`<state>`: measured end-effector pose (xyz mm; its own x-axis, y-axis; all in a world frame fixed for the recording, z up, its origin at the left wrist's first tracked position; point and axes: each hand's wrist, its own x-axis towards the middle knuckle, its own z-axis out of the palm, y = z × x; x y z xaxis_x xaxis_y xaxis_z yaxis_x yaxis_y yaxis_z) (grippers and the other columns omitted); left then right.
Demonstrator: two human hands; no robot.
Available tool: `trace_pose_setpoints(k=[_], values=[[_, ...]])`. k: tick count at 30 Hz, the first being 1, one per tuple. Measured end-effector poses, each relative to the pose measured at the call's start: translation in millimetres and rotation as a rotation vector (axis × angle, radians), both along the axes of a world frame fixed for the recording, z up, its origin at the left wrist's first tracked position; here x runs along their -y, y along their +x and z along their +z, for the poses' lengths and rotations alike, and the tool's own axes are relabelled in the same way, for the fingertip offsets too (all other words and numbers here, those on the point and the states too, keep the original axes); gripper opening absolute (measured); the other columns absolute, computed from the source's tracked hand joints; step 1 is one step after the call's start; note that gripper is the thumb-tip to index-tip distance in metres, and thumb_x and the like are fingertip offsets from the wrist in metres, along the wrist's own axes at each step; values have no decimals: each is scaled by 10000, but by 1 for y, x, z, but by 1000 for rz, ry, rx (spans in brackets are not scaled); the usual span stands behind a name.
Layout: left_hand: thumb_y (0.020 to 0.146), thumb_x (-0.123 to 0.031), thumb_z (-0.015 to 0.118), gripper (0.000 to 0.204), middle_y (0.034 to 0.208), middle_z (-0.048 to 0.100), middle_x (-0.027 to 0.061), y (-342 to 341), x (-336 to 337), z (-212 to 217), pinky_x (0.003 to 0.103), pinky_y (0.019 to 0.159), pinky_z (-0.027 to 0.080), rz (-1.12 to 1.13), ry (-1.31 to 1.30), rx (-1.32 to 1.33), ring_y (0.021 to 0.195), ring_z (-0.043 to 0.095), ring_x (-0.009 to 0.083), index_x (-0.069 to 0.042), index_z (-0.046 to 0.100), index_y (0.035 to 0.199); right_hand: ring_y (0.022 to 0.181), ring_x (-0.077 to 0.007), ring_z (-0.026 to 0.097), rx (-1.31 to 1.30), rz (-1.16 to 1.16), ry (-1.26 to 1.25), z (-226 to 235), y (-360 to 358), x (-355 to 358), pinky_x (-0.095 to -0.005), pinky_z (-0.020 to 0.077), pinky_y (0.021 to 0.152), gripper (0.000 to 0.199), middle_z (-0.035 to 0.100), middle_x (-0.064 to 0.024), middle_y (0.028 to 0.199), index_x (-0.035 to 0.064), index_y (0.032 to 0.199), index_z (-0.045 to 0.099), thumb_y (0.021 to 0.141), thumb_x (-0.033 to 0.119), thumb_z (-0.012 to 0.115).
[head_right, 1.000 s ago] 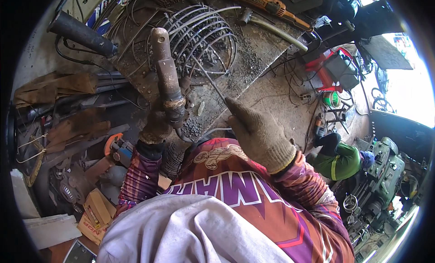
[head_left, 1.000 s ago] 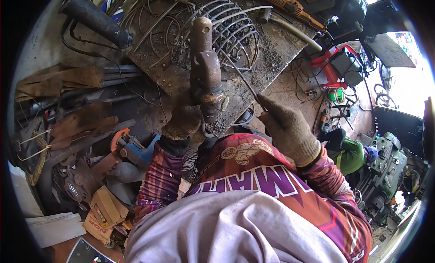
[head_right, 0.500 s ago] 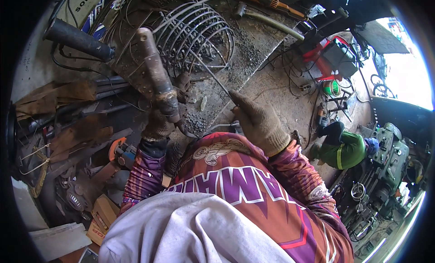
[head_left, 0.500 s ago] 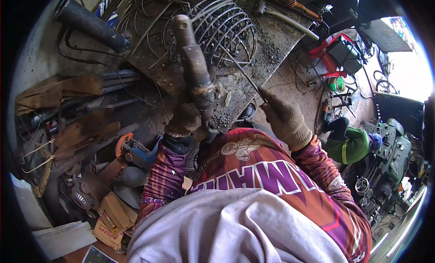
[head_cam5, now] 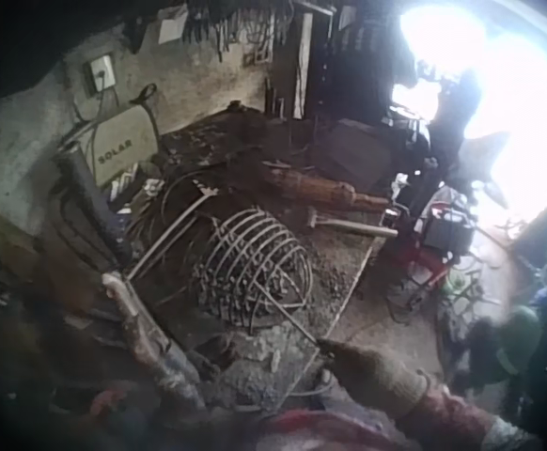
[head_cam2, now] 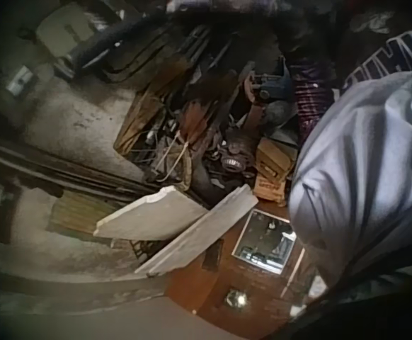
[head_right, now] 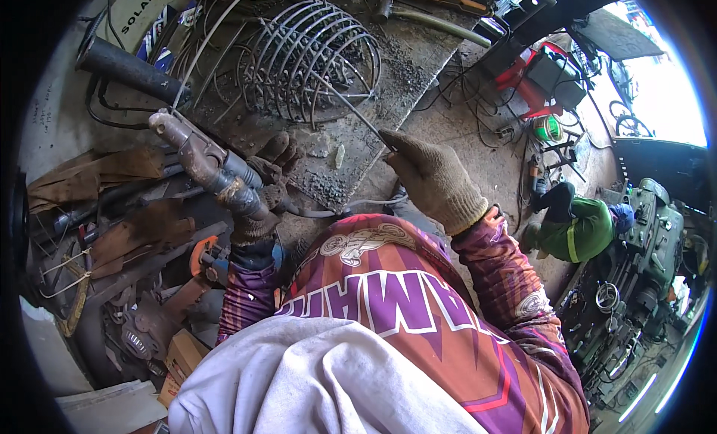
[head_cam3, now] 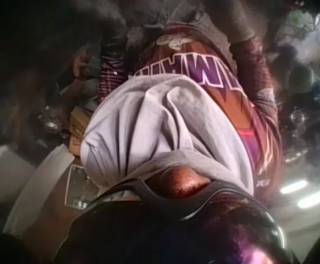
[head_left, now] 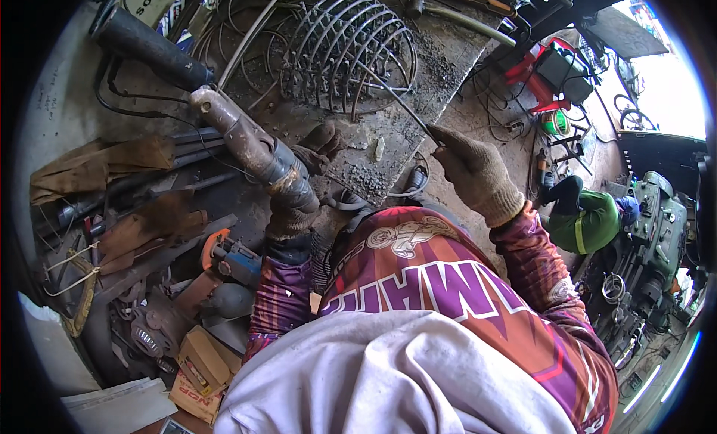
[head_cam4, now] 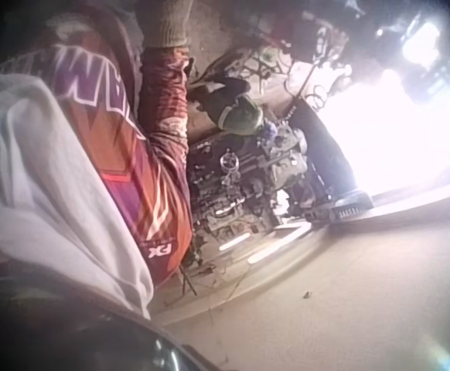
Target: The person welds metal rods onto a circular metal structure using a welding tool, uses a hammer to knock off slag, and then grinds the welded joints with an angle grinder.
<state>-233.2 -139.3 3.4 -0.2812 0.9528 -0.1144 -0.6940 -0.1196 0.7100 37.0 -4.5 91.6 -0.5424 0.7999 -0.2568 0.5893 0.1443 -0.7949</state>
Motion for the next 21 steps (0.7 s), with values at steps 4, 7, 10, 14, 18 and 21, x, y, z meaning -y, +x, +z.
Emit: trace_pose_setpoints(k=[4,7,10,14,18,21], values=[[947,-235,718,426,1235,666,86,-3,2,0,370,890,557,13,32,18,1065,650,195,-23,605,1299,795,-156,698,-32,4,62,-11,1,3,-341,556,738,375,754,-152,903,64,1388,647,1027,164,640],[950,-236,715,418,1238,665,91,-2,-3,-4,377,901,556,14,38,25,1073,648,203,-23,608,1293,774,-152,679,-80,5,86,-14,1,5,-337,557,739,380,749,-151,900,65,1390,646,1023,163,645],[952,-236,713,411,1241,665,95,0,-8,-9,385,912,554,18,40,22,1081,646,210,-23,611,1288,802,-180,716,-27,-31,6,-10,1,3,-346,563,755,383,760,-162,935,65,1394,642,1023,160,642],[955,-237,710,401,1245,664,100,1,-5,-12,394,926,552,31,39,28,1092,644,220,-22,615,1280,871,-235,752,-15,-10,24,5,-4,5,-364,566,780,389,761,-206,991,58,1394,637,1020,165,640],[958,-238,707,392,1248,663,106,-1,-2,-8,404,940,550,37,38,33,1103,642,230,-22,619,1273,886,-260,756,52,44,114,19,-6,4,-373,565,784,389,748,-236,998,54,1386,638,1015,170,641],[960,-239,704,385,1251,663,110,-2,2,-9,411,951,549,48,44,43,1111,640,238,-21,622,1267,855,-260,754,-7,41,120,27,-1,10,-386,563,762,382,740,-237,965,52,1372,649,1008,169,644]])
